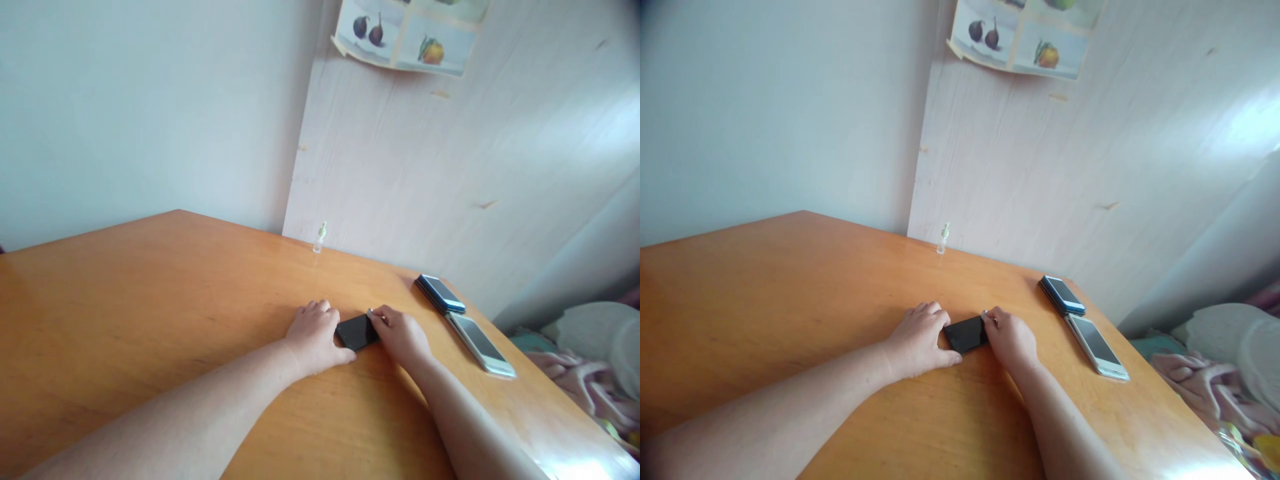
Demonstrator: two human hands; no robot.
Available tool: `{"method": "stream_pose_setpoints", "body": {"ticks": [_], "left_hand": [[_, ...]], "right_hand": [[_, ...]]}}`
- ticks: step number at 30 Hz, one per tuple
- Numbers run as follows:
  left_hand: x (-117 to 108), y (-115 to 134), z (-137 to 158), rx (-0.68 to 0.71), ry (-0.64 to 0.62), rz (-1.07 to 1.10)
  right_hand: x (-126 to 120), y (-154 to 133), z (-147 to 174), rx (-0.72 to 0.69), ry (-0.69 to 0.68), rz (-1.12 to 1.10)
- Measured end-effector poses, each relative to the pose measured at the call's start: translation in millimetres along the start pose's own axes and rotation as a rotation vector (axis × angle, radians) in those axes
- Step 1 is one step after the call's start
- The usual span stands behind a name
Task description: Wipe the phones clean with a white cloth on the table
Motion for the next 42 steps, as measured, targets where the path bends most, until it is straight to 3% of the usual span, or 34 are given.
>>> {"method": "stream_pose_setpoints", "body": {"ticks": [5,7,10,12,14,19,21,24,26,32,34,39,42], "left_hand": [[0.3,-0.6,0.3,-0.004,-0.002,-0.002],[0.7,-0.7,0.1,-0.003,-0.006,-0.009],[0.7,-0.7,-0.3,0.005,-0.012,-0.007],[0.6,-0.7,-0.4,0.013,-0.015,0.002],[0.9,-1.0,-0.4,0.012,-0.023,0.005],[1.7,-2.3,-0.4,-0.002,-0.028,-0.005],[1.2,-2.1,-0.4,0.006,-0.022,-0.004],[0.7,-1.2,-0.4,0.024,-0.021,-0.005],[0.8,-1.0,-0.5,0.026,-0.021,-0.006],[1.5,-2.1,-0.8,0.002,-0.037,0.0],[0.7,-1.8,-0.7,0.003,-0.041,-0.003],[-0.8,-0.4,-0.7,0.003,-0.054,0.0],[0.1,-0.7,-0.9,-0.002,-0.052,0.002]], "right_hand": [[18.7,-48.7,17.2,-0.391,-0.186,-0.156],[15.1,-44.1,13.5,-0.348,-0.149,-0.11],[-1.3,-7.7,0.2,-0.094,0.012,-0.001],[-8.3,10.1,-3.3,0.003,0.064,0.035],[-7.5,8.3,-0.5,-0.038,0.035,0.011],[2.9,-34.6,18.9,-0.38,-0.17,-0.133],[-2.1,-27.1,16.5,-0.33,-0.164,-0.086],[-15.9,5.1,7.3,-0.105,-0.068,0.048],[-19.6,13.5,7.5,-0.053,-0.052,0.079],[-3.3,-35.1,30.1,-0.375,-0.249,-0.117],[-4.8,-30.0,27.0,-0.347,-0.247,-0.1],[-19.1,12.4,9.9,-0.069,-0.065,0.102],[-11.1,-9.4,17.2,-0.209,-0.085,0.008]]}}
Point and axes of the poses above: each hand's wrist, its own z-axis away from the middle knuckle, its own x-axis out of the palm, y = z × x, the point moved 5 cm from there along -z, towards the middle knuckle, and after that the axes turned 8 degrees about -y, right-handed, at the moved point
